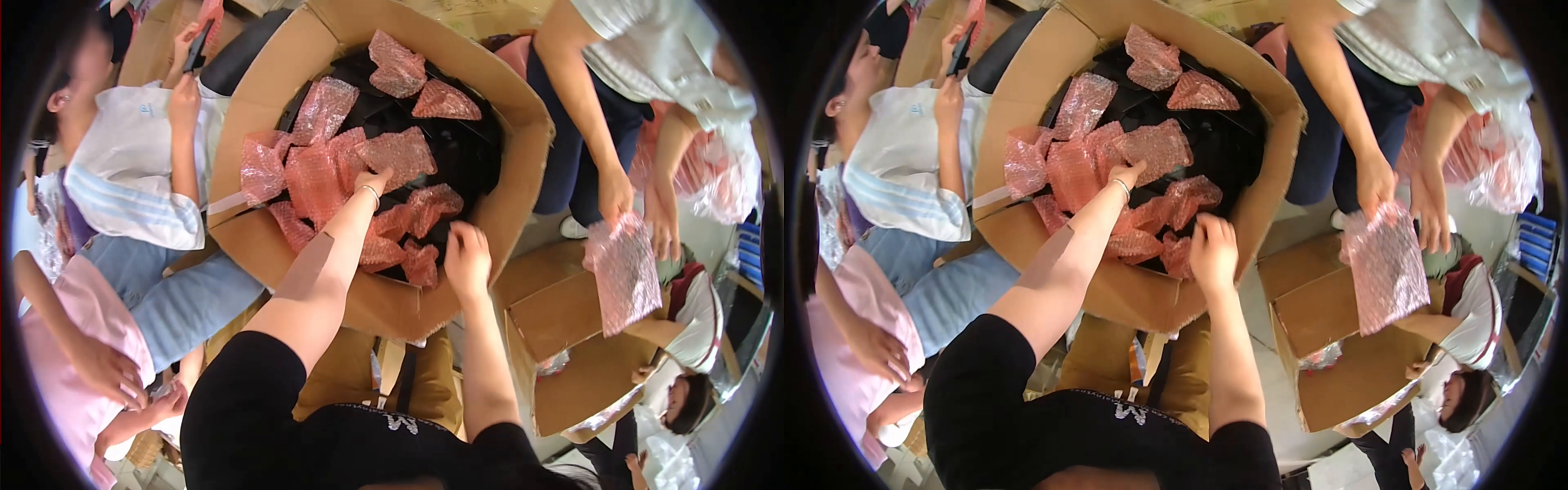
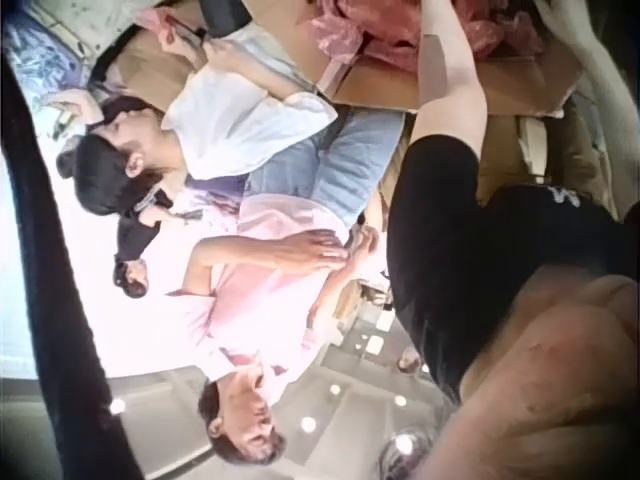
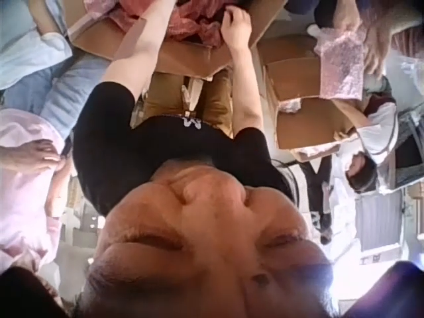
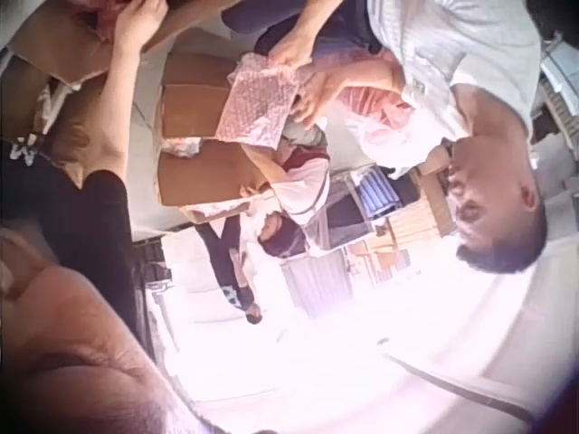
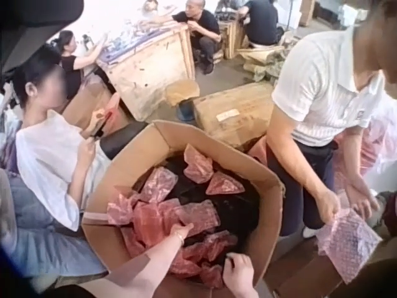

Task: Packing black electronic components into pink bubble wrap and placing them into cardboard boxes.

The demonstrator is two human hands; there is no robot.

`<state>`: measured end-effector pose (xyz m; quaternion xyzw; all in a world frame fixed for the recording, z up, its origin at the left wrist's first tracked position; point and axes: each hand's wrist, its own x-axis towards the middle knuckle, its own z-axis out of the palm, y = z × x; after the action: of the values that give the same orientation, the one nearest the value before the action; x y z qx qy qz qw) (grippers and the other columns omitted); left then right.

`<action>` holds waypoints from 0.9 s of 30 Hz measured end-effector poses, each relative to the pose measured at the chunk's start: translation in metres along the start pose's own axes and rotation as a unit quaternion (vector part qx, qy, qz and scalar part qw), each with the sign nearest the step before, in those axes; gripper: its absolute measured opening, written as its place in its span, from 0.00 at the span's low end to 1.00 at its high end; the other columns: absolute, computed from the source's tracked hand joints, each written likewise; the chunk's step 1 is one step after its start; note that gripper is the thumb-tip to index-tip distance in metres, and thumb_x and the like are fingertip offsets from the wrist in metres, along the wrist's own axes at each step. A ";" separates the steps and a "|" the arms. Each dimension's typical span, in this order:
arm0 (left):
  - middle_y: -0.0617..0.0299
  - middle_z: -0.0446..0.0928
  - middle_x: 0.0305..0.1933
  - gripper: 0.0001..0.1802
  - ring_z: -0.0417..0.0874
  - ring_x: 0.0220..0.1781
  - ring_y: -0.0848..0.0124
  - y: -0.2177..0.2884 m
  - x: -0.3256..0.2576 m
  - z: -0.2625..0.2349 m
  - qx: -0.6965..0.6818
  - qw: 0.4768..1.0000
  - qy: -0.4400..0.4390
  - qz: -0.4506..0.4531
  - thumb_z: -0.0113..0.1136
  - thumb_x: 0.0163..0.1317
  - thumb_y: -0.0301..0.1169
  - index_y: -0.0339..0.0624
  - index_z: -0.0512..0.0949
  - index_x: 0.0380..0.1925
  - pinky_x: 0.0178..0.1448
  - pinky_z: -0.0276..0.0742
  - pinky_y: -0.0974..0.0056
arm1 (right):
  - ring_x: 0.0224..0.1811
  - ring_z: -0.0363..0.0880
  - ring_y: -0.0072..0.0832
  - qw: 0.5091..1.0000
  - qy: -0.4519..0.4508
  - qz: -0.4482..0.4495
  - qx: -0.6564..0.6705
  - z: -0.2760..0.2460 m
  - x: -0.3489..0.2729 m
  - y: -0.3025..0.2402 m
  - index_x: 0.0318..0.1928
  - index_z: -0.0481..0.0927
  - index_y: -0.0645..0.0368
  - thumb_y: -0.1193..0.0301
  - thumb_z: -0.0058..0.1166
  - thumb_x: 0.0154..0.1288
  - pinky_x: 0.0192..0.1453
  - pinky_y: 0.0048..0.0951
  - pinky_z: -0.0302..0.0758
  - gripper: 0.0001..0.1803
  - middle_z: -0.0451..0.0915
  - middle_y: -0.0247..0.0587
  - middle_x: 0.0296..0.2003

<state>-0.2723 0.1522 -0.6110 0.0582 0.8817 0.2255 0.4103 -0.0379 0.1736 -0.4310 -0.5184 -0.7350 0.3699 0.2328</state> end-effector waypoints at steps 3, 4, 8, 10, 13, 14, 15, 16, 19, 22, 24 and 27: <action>0.52 0.80 0.36 0.18 0.80 0.38 0.58 -0.008 0.009 -0.009 -0.015 0.999 -0.037 0.033 0.64 0.45 0.39 0.38 0.79 0.32 0.44 0.72 0.64 | 0.39 0.72 0.44 0.980 -0.064 -0.074 -0.172 0.081 0.079 0.068 0.37 0.73 0.59 0.77 0.45 0.55 0.44 0.38 0.71 0.08 0.75 0.46 0.33; 0.58 0.81 0.30 0.12 0.80 0.33 0.66 -0.022 0.018 -0.021 -0.046 0.994 -0.048 0.081 0.62 0.46 0.34 0.39 0.80 0.30 0.40 0.72 0.66 | 0.40 0.72 0.41 0.959 -0.103 -0.102 -0.244 0.103 0.099 0.084 0.38 0.73 0.58 0.76 0.43 0.55 0.44 0.36 0.72 0.10 0.75 0.43 0.36; 0.67 0.75 0.24 0.04 0.71 0.25 0.80 -0.010 -0.021 -0.082 -0.076 0.982 -0.155 0.083 0.57 0.54 0.27 0.40 0.76 0.30 0.30 0.68 0.73 | 0.60 0.62 0.35 0.846 -0.268 -0.154 -0.435 0.139 0.127 0.155 0.47 0.73 0.55 0.70 0.39 0.60 0.60 0.39 0.62 0.15 0.67 0.38 0.55; 0.69 0.73 0.27 0.03 0.70 0.29 0.81 -0.028 -0.021 -0.116 -0.249 0.939 -0.230 0.066 0.56 0.55 0.25 0.39 0.73 0.30 0.34 0.66 0.75 | 0.51 0.68 0.34 0.818 -0.319 -0.122 -0.463 0.152 0.127 0.138 0.43 0.75 0.55 0.70 0.42 0.58 0.54 0.36 0.65 0.13 0.72 0.38 0.46; 0.72 0.70 0.28 0.03 0.67 0.29 0.84 -0.018 -0.037 -0.146 -0.302 0.912 -0.271 0.057 0.54 0.57 0.24 0.42 0.70 0.30 0.33 0.63 0.78 | 0.46 0.69 0.33 0.761 -0.361 -0.152 -0.517 0.128 0.126 0.128 0.38 0.75 0.54 0.71 0.44 0.56 0.49 0.34 0.66 0.10 0.73 0.36 0.39; 0.72 0.70 0.28 0.04 0.67 0.29 0.84 -0.008 -0.045 -0.147 -0.324 0.907 -0.260 0.071 0.54 0.57 0.23 0.43 0.69 0.29 0.34 0.64 0.77 | 0.43 0.69 0.32 0.738 -0.364 -0.187 -0.537 0.116 0.124 0.130 0.36 0.76 0.53 0.72 0.44 0.55 0.46 0.33 0.66 0.09 0.74 0.35 0.35; 0.72 0.70 0.28 0.04 0.67 0.29 0.84 -0.005 -0.050 -0.151 -0.326 0.906 -0.261 0.076 0.54 0.57 0.23 0.43 0.69 0.29 0.34 0.64 0.77 | 0.43 0.69 0.32 0.738 -0.359 -0.188 -0.540 0.103 0.125 0.119 0.36 0.76 0.53 0.72 0.44 0.55 0.46 0.33 0.66 0.09 0.74 0.35 0.35; 0.72 0.70 0.28 0.04 0.67 0.30 0.84 -0.003 -0.054 -0.156 -0.327 0.907 -0.249 0.095 0.53 0.57 0.22 0.43 0.69 0.29 0.35 0.64 0.78 | 0.43 0.70 0.32 0.756 -0.339 -0.203 -0.523 0.087 0.129 0.103 0.35 0.76 0.53 0.71 0.45 0.55 0.45 0.34 0.65 0.08 0.74 0.35 0.33; 0.72 0.69 0.28 0.04 0.68 0.31 0.84 0.020 -0.077 -0.173 -0.327 0.903 -0.229 0.156 0.52 0.57 0.20 0.42 0.69 0.29 0.37 0.64 0.78 | 0.38 0.72 0.33 0.797 -0.256 -0.224 -0.499 0.026 0.139 0.041 0.30 0.74 0.52 0.72 0.47 0.53 0.42 0.34 0.67 0.03 0.73 0.36 0.31; 0.73 0.69 0.29 0.05 0.67 0.32 0.84 0.044 -0.111 -0.192 -0.295 0.904 -0.202 0.232 0.51 0.57 0.19 0.42 0.68 0.29 0.38 0.65 0.78 | 0.33 0.73 0.41 0.924 -0.046 -0.121 -0.360 -0.041 0.128 -0.031 0.27 0.68 0.57 0.75 0.49 0.52 0.35 0.38 0.71 0.04 0.71 0.43 0.28; 0.73 0.69 0.30 0.07 0.67 0.33 0.84 0.066 -0.138 -0.202 -0.266 0.903 -0.182 0.284 0.49 0.56 0.17 0.41 0.68 0.31 0.40 0.65 0.77 | 0.28 0.73 0.40 0.981 0.016 -0.046 -0.186 -0.094 0.107 -0.064 0.31 0.70 0.59 0.75 0.54 0.54 0.33 0.32 0.71 0.06 0.73 0.42 0.27; 0.72 0.69 0.31 0.07 0.67 0.34 0.84 0.086 -0.180 -0.213 -0.231 0.881 -0.174 0.376 0.49 0.56 0.17 0.41 0.67 0.31 0.40 0.65 0.77 | 0.27 0.74 0.22 0.964 0.026 0.079 0.252 -0.168 0.060 -0.091 0.39 0.73 0.60 0.76 0.55 0.57 0.31 0.19 0.70 0.09 0.78 0.34 0.30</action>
<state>-0.3211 0.1026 -0.3277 0.3269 0.6312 0.5462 0.4431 0.0087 0.2632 -0.2581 -0.5084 -0.5684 0.5473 0.3449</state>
